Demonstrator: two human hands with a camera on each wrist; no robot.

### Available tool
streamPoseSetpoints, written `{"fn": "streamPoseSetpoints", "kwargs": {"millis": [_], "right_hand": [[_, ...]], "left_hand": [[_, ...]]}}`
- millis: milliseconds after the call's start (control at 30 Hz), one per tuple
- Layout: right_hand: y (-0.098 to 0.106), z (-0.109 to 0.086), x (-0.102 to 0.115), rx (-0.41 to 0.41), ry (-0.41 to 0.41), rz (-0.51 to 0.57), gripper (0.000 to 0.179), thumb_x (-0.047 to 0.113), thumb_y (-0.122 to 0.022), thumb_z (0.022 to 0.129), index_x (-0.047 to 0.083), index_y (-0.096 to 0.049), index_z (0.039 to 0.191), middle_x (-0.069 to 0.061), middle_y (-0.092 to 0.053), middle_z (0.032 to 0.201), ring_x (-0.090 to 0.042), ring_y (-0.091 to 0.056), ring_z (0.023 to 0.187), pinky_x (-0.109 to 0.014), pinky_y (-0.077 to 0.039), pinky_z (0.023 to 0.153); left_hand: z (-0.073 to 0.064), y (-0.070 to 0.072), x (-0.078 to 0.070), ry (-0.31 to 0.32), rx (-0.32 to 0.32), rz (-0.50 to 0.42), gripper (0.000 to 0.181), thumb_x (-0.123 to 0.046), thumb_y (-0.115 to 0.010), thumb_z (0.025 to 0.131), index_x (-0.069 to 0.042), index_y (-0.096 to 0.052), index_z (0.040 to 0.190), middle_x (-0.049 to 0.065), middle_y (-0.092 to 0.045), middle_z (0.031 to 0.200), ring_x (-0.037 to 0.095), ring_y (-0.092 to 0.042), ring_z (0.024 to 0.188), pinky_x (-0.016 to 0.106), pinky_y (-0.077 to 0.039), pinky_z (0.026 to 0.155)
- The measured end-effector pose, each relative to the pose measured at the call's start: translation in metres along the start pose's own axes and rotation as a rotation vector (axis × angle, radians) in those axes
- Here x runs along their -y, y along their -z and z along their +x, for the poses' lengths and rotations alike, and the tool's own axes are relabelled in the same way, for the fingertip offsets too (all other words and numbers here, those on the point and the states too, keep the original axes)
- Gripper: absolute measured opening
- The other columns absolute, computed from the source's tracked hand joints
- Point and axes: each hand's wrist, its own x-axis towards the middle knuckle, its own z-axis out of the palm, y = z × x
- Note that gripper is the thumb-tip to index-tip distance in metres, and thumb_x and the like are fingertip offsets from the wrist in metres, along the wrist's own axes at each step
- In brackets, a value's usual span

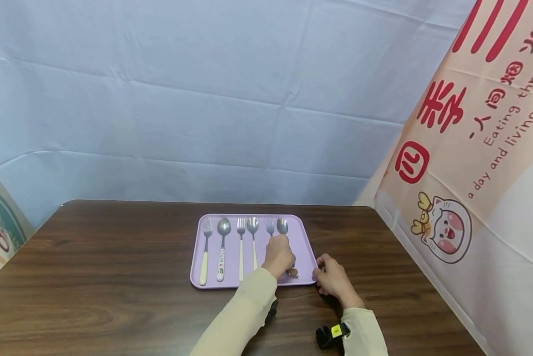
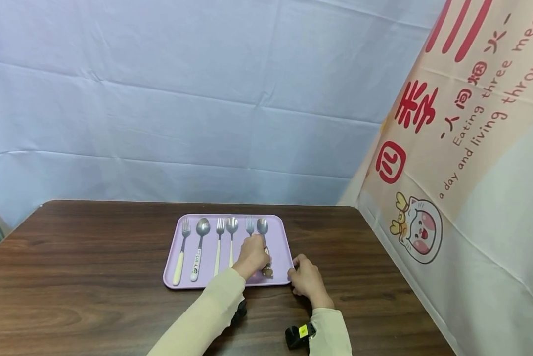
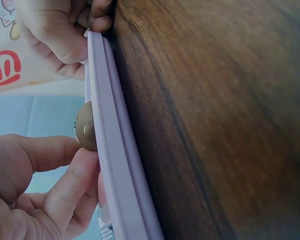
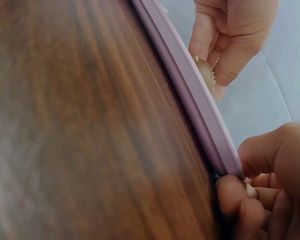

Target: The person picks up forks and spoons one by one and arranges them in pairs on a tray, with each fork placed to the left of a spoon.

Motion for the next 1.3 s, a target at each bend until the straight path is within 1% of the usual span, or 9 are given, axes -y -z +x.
{"fn": "streamPoseSetpoints", "kwargs": {"millis": [200, 467, 667, 900, 1033, 1133, 1167, 1233, 1300], "right_hand": [[0.002, -0.002, 0.002, 0.003, -0.004, -0.003, 0.018, -0.001, -0.052, 0.081, -0.003, -0.05, 0.098, -0.008, -0.051, 0.058, -0.018, -0.052, 0.043, -0.031, -0.045, 0.04], [0.002, -0.002, 0.002, -0.006, 0.004, -0.005, 0.017, 0.0, -0.052, 0.08, -0.003, -0.051, 0.097, -0.007, -0.051, 0.057, -0.017, -0.052, 0.042, -0.031, -0.045, 0.039], [0.002, -0.004, 0.0, -0.007, 0.001, -0.007, 0.017, 0.0, -0.052, 0.081, -0.003, -0.051, 0.098, -0.008, -0.05, 0.057, -0.017, -0.052, 0.042, -0.031, -0.044, 0.039], [0.003, -0.007, -0.001, -0.011, -0.008, 0.008, 0.018, 0.0, -0.052, 0.08, -0.003, -0.052, 0.098, -0.007, -0.051, 0.056, -0.018, -0.052, 0.041, -0.031, -0.044, 0.038], [0.004, -0.008, 0.0, -0.014, -0.017, 0.029, 0.019, 0.0, -0.052, 0.08, -0.003, -0.052, 0.098, -0.008, -0.051, 0.056, -0.018, -0.052, 0.042, -0.031, -0.045, 0.038], [0.003, -0.01, 0.001, -0.012, -0.023, 0.045, 0.018, 0.0, -0.052, 0.08, -0.003, -0.052, 0.098, -0.008, -0.052, 0.056, -0.018, -0.053, 0.042, -0.031, -0.045, 0.039], [0.002, -0.011, 0.002, -0.012, -0.023, 0.043, 0.019, 0.0, -0.052, 0.08, -0.003, -0.052, 0.099, -0.008, -0.052, 0.056, -0.018, -0.053, 0.041, -0.031, -0.046, 0.039], [0.002, -0.014, 0.005, -0.017, -0.019, 0.02, 0.021, 0.001, -0.053, 0.081, -0.005, -0.052, 0.101, -0.007, -0.051, 0.057, -0.018, -0.053, 0.041, -0.031, -0.046, 0.039], [0.003, -0.017, 0.011, -0.028, -0.005, -0.018, 0.024, 0.003, -0.054, 0.083, -0.006, -0.05, 0.104, -0.007, -0.051, 0.058, -0.017, -0.052, 0.041, -0.031, -0.045, 0.039]], "left_hand": [[0.0, -0.001, 0.0, 0.013, 0.015, 0.012, 0.019, 0.004, -0.073, 0.056, -0.002, -0.056, 0.061, 0.013, -0.061, 0.07, 0.026, -0.059, 0.065, 0.033, -0.05, 0.06], [-0.001, -0.002, 0.0, -0.01, -0.007, 0.017, 0.019, 0.004, -0.072, 0.056, -0.004, -0.055, 0.059, 0.012, -0.061, 0.067, 0.025, -0.059, 0.063, 0.033, -0.05, 0.059], [-0.004, -0.001, -0.001, -0.006, 0.003, 0.004, 0.018, 0.005, -0.071, 0.057, -0.003, -0.055, 0.06, 0.012, -0.061, 0.068, 0.026, -0.059, 0.065, 0.033, -0.05, 0.061], [-0.007, 0.002, -0.001, -0.019, 0.022, -0.03, 0.02, 0.003, -0.07, 0.059, -0.006, -0.052, 0.056, 0.005, -0.055, 0.06, 0.022, -0.057, 0.061, 0.032, -0.05, 0.059], [-0.009, 0.009, 0.0, -0.03, 0.039, -0.039, 0.015, 0.0, -0.067, 0.062, -0.007, -0.055, 0.056, 0.001, -0.055, 0.057, 0.022, -0.058, 0.063, 0.033, -0.05, 0.06], [-0.011, 0.018, 0.004, -0.05, 0.052, -0.047, 0.015, -0.002, -0.066, 0.064, -0.008, -0.055, 0.056, -0.001, -0.054, 0.055, 0.02, -0.056, 0.058, 0.031, -0.048, 0.057], [-0.012, 0.022, 0.005, -0.048, 0.071, -0.063, 0.015, -0.002, -0.066, 0.066, -0.008, -0.055, 0.057, -0.001, -0.054, 0.053, 0.019, -0.057, 0.054, 0.03, -0.048, 0.055], [-0.014, 0.032, 0.009, -0.065, 0.103, -0.084, 0.01, -0.004, -0.066, 0.071, -0.004, -0.058, 0.066, 0.0, -0.054, 0.049, 0.019, -0.058, 0.051, 0.028, -0.048, 0.056], [-0.016, 0.044, 0.014, -0.095, 0.131, -0.084, 0.011, -0.008, -0.068, 0.073, 0.0, -0.061, 0.077, 0.003, -0.058, 0.054, 0.018, -0.06, 0.055, 0.028, -0.048, 0.06]]}}
